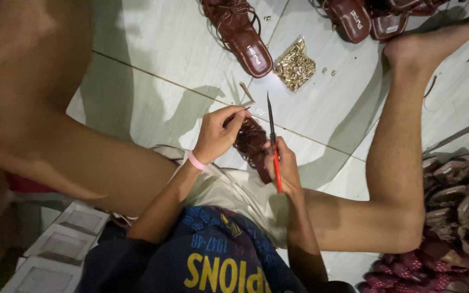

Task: The person sits on the floor and uses red-handled scissors to cut a thin strip of material. They then thread the strip through a brown sandal and attach a small metal piece to secure it. The person repeats this process for multiple sandals, cutting strips and attaching metal pieces.

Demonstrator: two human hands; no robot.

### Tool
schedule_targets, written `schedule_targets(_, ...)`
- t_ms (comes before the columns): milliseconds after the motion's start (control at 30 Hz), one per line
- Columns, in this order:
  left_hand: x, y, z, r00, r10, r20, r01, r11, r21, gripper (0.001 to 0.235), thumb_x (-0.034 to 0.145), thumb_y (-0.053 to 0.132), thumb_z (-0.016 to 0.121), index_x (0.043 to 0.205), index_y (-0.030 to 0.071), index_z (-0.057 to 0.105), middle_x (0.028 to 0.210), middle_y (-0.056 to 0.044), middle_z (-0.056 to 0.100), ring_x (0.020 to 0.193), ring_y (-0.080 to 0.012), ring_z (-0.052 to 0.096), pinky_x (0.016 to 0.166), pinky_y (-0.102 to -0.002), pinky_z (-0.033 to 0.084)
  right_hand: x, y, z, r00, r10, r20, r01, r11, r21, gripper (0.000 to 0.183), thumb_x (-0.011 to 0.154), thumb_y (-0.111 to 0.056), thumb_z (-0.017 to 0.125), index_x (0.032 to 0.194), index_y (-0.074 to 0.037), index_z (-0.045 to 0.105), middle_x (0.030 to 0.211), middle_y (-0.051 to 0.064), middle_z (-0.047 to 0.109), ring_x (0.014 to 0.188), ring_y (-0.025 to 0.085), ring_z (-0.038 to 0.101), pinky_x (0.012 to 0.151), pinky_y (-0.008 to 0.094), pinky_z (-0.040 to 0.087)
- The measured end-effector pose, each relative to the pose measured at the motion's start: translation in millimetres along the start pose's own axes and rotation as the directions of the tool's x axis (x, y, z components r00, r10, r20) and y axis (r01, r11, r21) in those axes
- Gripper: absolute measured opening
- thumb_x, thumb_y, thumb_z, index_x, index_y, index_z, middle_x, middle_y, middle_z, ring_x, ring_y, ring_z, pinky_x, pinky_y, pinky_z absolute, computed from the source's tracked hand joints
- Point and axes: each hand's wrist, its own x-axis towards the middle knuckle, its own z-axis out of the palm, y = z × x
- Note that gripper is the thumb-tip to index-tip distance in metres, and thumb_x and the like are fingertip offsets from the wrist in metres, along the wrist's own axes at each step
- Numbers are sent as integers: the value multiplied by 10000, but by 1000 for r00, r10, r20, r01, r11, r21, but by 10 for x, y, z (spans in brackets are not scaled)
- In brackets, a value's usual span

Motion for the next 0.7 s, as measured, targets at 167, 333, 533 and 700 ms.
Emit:
schedule_targets(167,22,-5,18,999,-28,26,28,999,-20,167,997,93,647,1047,-36,739,870,-53,764,731,-40,619,633,-223,493,-34,32,79,960,-259,102,278,908,-313,165,951,-105,557,1089,-35,613,800,24,526,650,111,484,578,274,425)
schedule_targets(333,5,-44,55,997,-66,44,67,998,-19,168,1008,100,663,1050,-46,735,765,-21,665,678,-23,503,572,-228,429,-114,-111,169,943,-316,101,318,772,-550,186,924,-149,607,1070,-34,606,857,147,680,734,292,659,710,378,537)
schedule_targets(533,-25,-123,85,998,7,56,-9,999,43,168,1000,98,672,1056,-50,727,773,-35,663,663,-39,490,566,-236,419,-192,-187,203,967,-247,66,233,743,-627,235,895,-211,655,1053,-45,604,848,213,695,809,423,694,717,467,537)
schedule_targets(700,-66,-250,127,997,-21,76,19,1000,25,162,996,89,659,1064,-42,726,824,-37,689,675,-32,538,571,-233,454,-189,-86,213,981,-188,46,169,719,-674,267,933,-243,639,1070,-24,572,807,264,673,810,486,662,695,521,508)
